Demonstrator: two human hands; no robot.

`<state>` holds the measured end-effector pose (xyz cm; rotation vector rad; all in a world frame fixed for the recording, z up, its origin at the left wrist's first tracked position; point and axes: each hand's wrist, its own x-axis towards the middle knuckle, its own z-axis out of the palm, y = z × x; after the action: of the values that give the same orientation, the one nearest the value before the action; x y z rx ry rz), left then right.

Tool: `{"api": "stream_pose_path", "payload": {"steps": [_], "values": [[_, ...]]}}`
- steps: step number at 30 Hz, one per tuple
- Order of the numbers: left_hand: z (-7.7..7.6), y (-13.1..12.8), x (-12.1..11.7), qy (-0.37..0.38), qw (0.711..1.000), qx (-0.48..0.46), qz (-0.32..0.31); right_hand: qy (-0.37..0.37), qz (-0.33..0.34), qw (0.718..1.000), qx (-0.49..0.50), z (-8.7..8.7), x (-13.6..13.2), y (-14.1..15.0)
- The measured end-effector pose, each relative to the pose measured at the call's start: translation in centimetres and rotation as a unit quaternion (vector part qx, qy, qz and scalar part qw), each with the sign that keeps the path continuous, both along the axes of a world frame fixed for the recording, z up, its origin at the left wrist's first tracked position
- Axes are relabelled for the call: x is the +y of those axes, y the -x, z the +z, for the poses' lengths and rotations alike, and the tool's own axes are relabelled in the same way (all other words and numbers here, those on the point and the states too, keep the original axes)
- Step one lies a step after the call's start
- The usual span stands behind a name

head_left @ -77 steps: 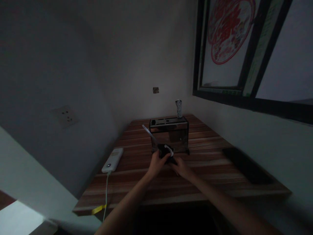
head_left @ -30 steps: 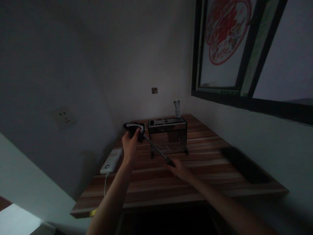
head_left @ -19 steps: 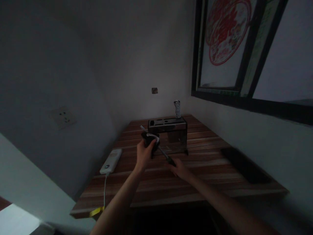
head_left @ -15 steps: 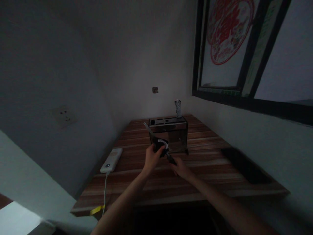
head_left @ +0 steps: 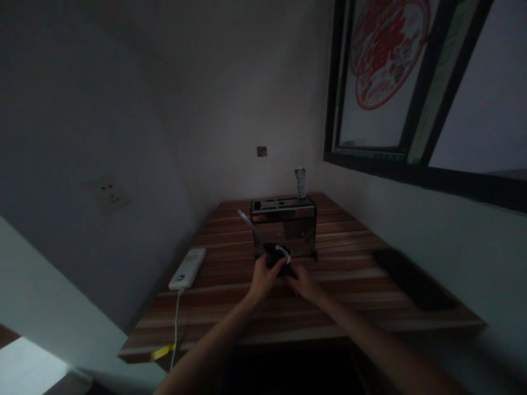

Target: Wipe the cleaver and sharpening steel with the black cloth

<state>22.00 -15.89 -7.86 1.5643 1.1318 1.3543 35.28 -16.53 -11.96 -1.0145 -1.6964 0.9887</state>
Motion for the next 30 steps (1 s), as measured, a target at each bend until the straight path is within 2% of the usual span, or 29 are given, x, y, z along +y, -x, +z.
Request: {"api": "stream_pose_path", "payload": {"steps": [10,18,23,30], "values": [[-0.1,0.0,-0.1,-0.006,1.000,0.009,0.009,0.001,-0.009,1.000,-0.016,-0.1,0.0,0.0],[1.2,0.6,0.0,-0.026,0.999,0.008,0.035,-0.040,0.003,0.999,-0.002,0.4,0.0,0.2],[2.4,1.9,0.6,-0.054,0.997,0.001,0.062,-0.005,-0.001,1.000,-0.027,0.5,-0.2,0.2],[5.6,4.2,1.5,-0.098,0.989,-0.028,0.110,-0.001,-0.019,0.999,-0.046,-0.1,-0.1,0.4]]}}
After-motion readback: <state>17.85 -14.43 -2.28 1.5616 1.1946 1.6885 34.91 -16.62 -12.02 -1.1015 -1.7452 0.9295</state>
